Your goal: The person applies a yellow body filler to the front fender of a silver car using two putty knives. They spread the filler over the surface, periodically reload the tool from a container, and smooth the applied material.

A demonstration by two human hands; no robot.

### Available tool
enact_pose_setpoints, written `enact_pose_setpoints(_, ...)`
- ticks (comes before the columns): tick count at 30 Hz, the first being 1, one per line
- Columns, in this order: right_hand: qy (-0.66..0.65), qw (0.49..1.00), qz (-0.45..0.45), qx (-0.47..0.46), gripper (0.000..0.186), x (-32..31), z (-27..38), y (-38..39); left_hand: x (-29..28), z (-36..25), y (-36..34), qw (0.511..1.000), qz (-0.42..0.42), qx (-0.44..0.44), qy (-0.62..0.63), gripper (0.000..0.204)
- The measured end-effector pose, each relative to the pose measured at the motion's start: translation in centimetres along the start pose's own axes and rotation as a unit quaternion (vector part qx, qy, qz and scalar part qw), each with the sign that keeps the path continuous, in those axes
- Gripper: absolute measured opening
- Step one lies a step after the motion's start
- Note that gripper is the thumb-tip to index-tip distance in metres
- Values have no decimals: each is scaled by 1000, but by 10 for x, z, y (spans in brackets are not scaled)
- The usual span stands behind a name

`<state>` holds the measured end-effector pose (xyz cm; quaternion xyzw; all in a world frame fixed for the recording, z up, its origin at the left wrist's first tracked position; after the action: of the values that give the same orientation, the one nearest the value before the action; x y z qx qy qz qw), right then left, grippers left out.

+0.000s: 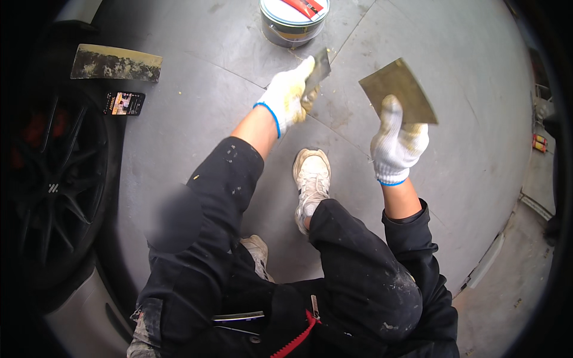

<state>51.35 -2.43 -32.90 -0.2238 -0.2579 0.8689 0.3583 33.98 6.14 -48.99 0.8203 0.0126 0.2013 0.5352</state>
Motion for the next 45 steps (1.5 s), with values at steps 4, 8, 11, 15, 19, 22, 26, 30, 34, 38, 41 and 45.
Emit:
enact_pose_setpoints(4,282,933,212,73,20,59,-72,5,9,54,55,986,90,-137,-22,52)
enact_pose_setpoints(8,134,904,118,389,30,42,-138,6,-22,68,79,995,10,-100,-15,59)
enact_pose_setpoints(11,-181,821,136,524,45,37,-137,-3,-55,59,80,998,-39,-55,15,58)
enact_pose_setpoints(15,-73,845,238,473,42,29,-144,-21,-96,68,78,988,-122,-69,69,54)
enact_pose_setpoints(19,190,909,19,371,37,-1,-165,-13,-106,58,87,982,-149,41,105,45)
enact_pose_setpoints(22,-46,830,140,538,37,28,-145,66,-77,31,116,973,-36,226,21,36)
enact_pose_setpoints(26,-189,688,240,659,44,61,-56,145,-57,13,133,941,-25,320,-103,33)
enact_pose_setpoints(30,-195,667,455,557,49,57,21,126,-132,-28,119,919,-260,297,10,38)
enact_pose_setpoints(34,-225,752,319,531,44,65,49,75,-140,-32,154,901,-166,355,183,30)
enact_pose_setpoints(38,-99,770,439,452,42,84,99,49,-100,-15,223,883,-136,437,-107,28)
enact_pose_setpoints(41,-117,725,496,462,46,81,149,36,-100,-30,281,836,-114,529,-93,28)
enact_pose_setpoints(45,-33,732,550,400,63,72,216,20,-110,-61,349,729,-118,675,-5,30)
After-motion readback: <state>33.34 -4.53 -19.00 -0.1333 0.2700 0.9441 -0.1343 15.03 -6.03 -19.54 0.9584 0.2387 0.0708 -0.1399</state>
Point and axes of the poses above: each hand's wrist, its own y-axis away from the middle knuckle, its own x-axis out of the palm, z = x × y, the point moved 7 cm from there along -y, towards the middle knuckle, and after that the axes turned 14 degrees about -z, right-handed, at the moved point
